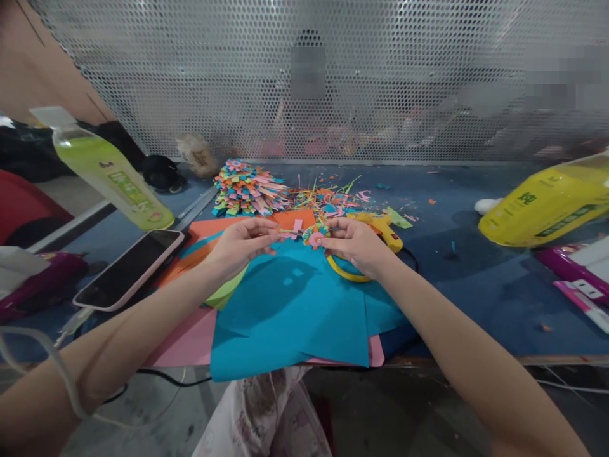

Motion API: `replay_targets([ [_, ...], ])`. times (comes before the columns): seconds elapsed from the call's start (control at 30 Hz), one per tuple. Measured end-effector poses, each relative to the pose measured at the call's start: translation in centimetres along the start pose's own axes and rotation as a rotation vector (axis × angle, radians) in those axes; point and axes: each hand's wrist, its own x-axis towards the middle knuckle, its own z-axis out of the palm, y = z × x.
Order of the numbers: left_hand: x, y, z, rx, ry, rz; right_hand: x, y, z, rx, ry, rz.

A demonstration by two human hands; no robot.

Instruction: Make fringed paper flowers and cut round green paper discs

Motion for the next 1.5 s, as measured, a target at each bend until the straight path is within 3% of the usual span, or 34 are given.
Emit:
replay_targets([
  [0.13, -0.7, -0.1, 0.9, -0.068, -0.006, -0.087, -0.2, -0.2, 0.7, 0.083, 0.048, 0.015],
  [0.37, -1.2, -0.5, 2.0, -0.168, -0.004, -0.162, -0.5, -0.4, 1.5, 0.166, 0.018, 0.076],
  [1.03, -1.5, -0.2, 2.2, -0.272, -0.150, -0.161, -0.8, -0.7, 1.8, 0.177, 0.007, 0.063],
  [1.5, -1.5, -0.2, 2.2, -0.212, -0.166, -0.127, -0.9, -0.8, 1.9, 0.148, 0.015, 0.066],
])
